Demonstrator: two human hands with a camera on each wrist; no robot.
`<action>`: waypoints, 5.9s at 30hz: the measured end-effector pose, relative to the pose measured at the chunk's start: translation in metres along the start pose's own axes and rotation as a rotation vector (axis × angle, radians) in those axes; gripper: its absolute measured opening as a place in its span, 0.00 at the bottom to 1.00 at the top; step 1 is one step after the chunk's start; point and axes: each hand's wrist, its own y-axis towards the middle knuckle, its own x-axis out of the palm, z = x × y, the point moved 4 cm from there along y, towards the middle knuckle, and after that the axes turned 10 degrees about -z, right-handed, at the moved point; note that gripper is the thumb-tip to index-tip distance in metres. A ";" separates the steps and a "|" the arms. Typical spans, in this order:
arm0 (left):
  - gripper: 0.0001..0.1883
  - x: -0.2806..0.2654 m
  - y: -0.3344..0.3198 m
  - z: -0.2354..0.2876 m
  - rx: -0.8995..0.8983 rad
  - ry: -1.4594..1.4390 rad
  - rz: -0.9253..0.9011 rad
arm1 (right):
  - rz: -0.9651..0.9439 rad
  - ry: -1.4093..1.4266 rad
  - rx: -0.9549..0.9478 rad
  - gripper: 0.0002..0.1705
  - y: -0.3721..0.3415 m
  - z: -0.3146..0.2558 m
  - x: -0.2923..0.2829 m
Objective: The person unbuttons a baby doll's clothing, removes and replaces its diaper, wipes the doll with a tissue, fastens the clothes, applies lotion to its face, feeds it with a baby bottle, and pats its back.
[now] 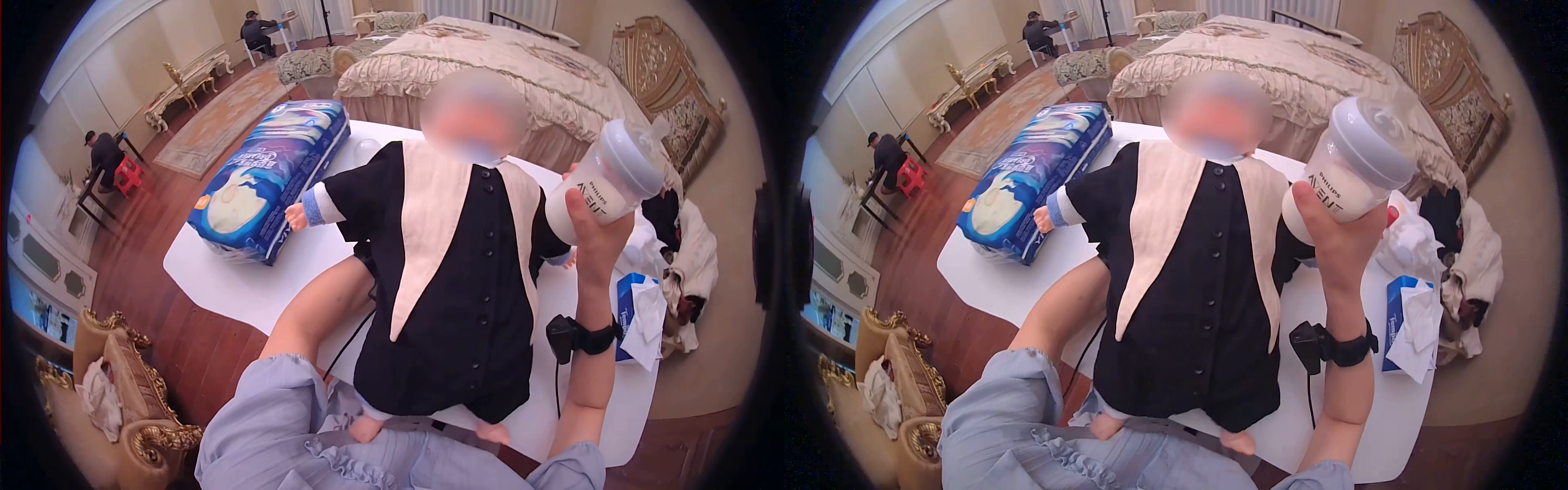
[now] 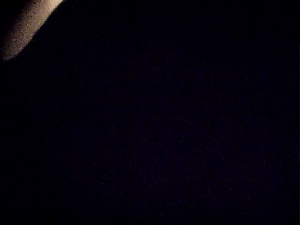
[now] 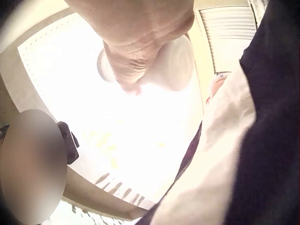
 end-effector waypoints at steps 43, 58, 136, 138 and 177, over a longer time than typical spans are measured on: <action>0.24 -0.032 -0.028 0.077 0.821 -0.361 -0.161 | -0.509 -1.006 -0.138 0.39 -0.003 -0.054 0.104; 0.25 -0.011 -0.015 0.095 0.546 -0.276 -0.160 | -0.471 -1.200 -0.344 0.39 0.000 -0.076 0.109; 0.30 0.012 -0.047 0.106 0.382 0.015 -0.103 | -0.220 -1.273 -0.367 0.39 -0.022 -0.080 0.098; 0.30 0.012 -0.048 0.104 0.374 0.018 -0.100 | -0.215 -1.272 -0.369 0.39 -0.023 -0.080 0.098; 0.33 0.022 -0.057 0.117 0.315 0.122 -0.092 | -0.188 -1.278 -0.381 0.45 -0.025 -0.081 0.096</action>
